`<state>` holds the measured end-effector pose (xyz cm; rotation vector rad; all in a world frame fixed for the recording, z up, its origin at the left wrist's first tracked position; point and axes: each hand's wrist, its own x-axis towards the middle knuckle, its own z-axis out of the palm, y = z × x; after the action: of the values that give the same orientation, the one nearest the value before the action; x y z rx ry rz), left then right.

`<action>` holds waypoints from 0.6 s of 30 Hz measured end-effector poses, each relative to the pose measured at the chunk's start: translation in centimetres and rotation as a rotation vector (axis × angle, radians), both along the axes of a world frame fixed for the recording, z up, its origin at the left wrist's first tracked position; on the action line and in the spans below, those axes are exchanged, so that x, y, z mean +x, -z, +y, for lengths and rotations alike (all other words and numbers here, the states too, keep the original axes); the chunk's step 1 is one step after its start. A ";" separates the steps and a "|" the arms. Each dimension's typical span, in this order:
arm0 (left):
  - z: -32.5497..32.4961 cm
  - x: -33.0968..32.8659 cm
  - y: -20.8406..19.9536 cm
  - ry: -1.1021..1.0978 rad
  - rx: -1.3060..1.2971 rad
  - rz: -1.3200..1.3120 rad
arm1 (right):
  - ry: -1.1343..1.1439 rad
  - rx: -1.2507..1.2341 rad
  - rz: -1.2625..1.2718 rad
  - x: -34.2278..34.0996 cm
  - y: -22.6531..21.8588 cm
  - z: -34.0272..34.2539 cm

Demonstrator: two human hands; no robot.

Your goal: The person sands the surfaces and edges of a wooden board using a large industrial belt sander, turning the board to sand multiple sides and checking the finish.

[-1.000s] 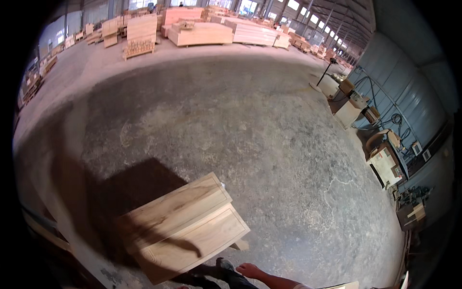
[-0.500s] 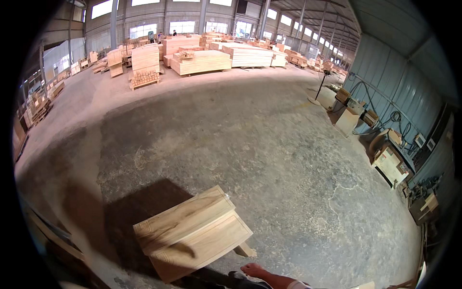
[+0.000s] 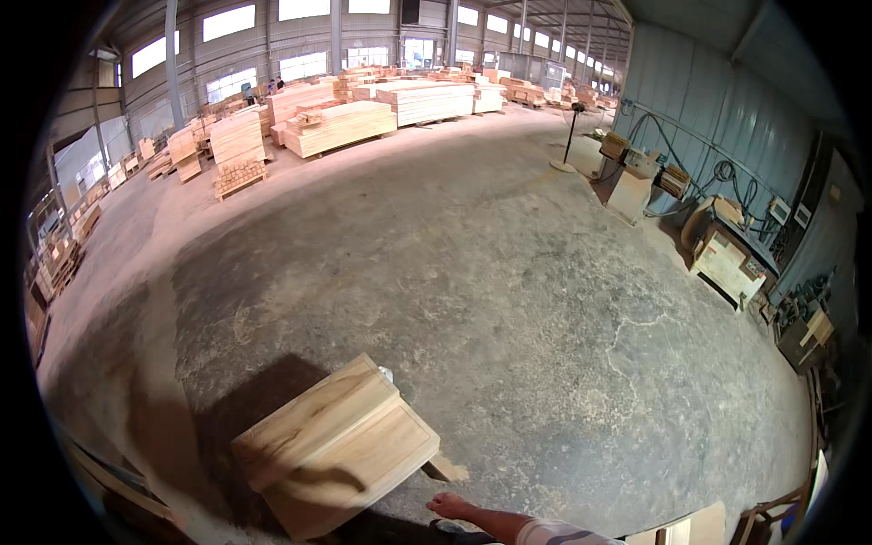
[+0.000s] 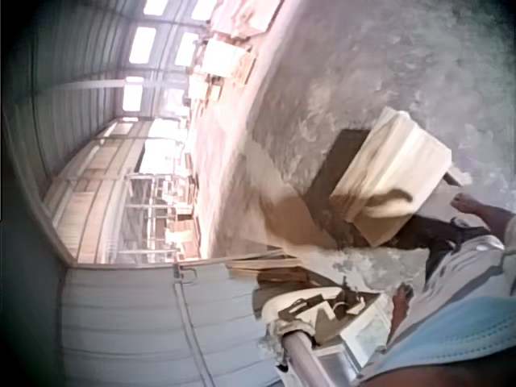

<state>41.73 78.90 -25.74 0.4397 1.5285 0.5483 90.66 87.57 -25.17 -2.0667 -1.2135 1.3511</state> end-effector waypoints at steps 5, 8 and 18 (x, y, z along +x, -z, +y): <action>1.6 1.6 0.5 0.027 -0.072 -0.128 | 0.006 -0.092 0.001 2.9 -0.6 -4.1; 2.6 5.6 -4.7 0.003 -0.072 -0.103 | 0.003 -0.093 -0.035 4.2 -1.2 -6.1; 2.9 10.2 -8.4 0.034 0.128 -0.106 | -0.028 0.038 -0.278 7.7 7.9 -12.8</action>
<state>51.96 81.79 -17.36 0.5259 1.3870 0.6355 98.31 74.75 -33.08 -2.2733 -1.3716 1.0672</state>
